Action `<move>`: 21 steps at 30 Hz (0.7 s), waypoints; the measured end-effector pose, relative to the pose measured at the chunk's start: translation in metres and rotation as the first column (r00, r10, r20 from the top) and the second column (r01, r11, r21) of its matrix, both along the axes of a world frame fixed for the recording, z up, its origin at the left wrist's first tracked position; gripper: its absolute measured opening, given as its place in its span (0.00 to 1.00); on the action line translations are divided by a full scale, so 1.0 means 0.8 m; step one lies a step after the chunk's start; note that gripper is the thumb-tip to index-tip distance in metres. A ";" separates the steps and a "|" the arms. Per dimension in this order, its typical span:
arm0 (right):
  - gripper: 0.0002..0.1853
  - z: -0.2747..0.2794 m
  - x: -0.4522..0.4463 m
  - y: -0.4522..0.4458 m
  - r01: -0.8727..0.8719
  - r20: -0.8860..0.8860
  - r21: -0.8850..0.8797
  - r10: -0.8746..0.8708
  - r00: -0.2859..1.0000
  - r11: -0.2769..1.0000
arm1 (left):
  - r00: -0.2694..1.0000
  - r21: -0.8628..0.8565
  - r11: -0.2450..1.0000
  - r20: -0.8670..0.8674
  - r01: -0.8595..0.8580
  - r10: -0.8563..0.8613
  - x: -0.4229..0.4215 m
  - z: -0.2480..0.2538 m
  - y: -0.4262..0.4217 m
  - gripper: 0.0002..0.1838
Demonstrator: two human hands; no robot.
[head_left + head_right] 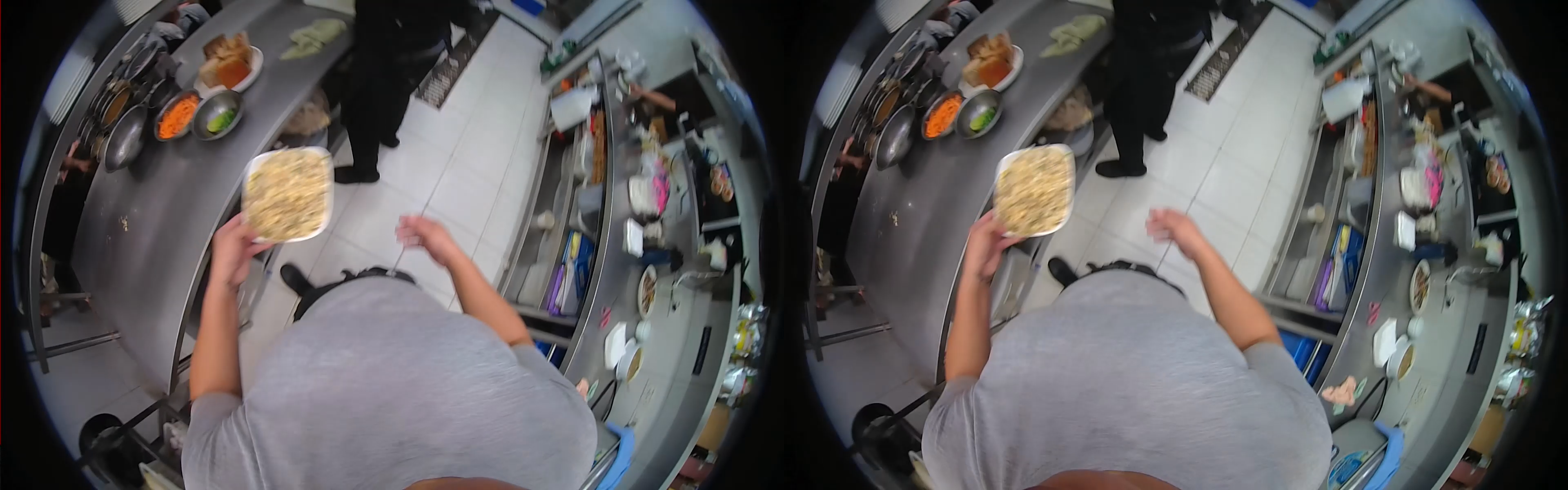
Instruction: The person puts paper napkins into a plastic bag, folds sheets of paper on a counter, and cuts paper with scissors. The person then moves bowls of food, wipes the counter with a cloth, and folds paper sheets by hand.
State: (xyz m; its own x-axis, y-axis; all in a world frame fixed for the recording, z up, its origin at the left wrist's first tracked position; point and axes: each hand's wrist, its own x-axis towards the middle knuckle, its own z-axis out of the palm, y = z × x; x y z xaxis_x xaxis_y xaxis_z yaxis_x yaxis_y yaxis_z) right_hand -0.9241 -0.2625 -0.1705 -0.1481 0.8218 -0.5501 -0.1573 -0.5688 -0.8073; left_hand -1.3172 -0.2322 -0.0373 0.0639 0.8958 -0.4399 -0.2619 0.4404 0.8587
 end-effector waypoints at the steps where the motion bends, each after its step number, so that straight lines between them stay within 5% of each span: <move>1: 0.27 0.022 0.017 -0.003 0.081 -0.061 0.073 -0.077 0.995 0.994 | 0.997 -0.002 0.997 0.010 0.074 -0.074 0.053 0.000 -0.002 0.22; 5: 0.36 0.115 0.103 -0.016 0.273 -0.250 0.307 -0.199 0.947 0.912 | 0.930 -0.030 0.932 0.086 0.362 -0.358 0.237 -0.019 -0.003 0.22; 8: 0.37 0.158 0.180 -0.040 0.195 0.020 0.385 -0.220 0.975 0.902 | 0.846 -0.039 0.846 0.072 0.531 -0.528 0.350 -0.027 0.002 0.22; 9: 0.34 0.173 0.100 0.003 0.121 0.270 0.401 -0.244 0.931 0.908 | 0.822 -0.040 0.825 0.129 0.564 -0.555 0.278 -0.033 0.052 0.22; 13: 0.29 0.166 0.162 -0.010 0.065 0.454 0.328 -0.218 0.864 0.943 | 0.689 -0.033 0.696 0.174 0.718 -0.703 0.366 -0.059 0.072 0.24; 16: 0.27 0.175 0.181 -0.022 -0.207 0.779 0.436 -0.252 0.575 0.876 | 0.636 -0.051 0.636 0.138 0.770 -0.759 0.394 -0.056 0.088 0.24; 21: 0.20 0.220 0.321 -0.030 -0.196 0.755 0.583 -0.437 0.489 0.788 | 0.542 -0.072 0.537 0.111 0.840 -0.833 0.596 -0.037 0.133 0.25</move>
State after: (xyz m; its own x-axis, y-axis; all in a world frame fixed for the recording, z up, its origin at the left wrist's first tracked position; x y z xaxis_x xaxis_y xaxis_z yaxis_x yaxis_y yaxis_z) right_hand -0.6669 -0.2866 0.0052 0.2337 0.9510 0.2025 0.7209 -0.0297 -0.6924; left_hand -0.8400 -0.1254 -0.0671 0.7874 0.3697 -0.4933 0.2282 0.5685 0.7904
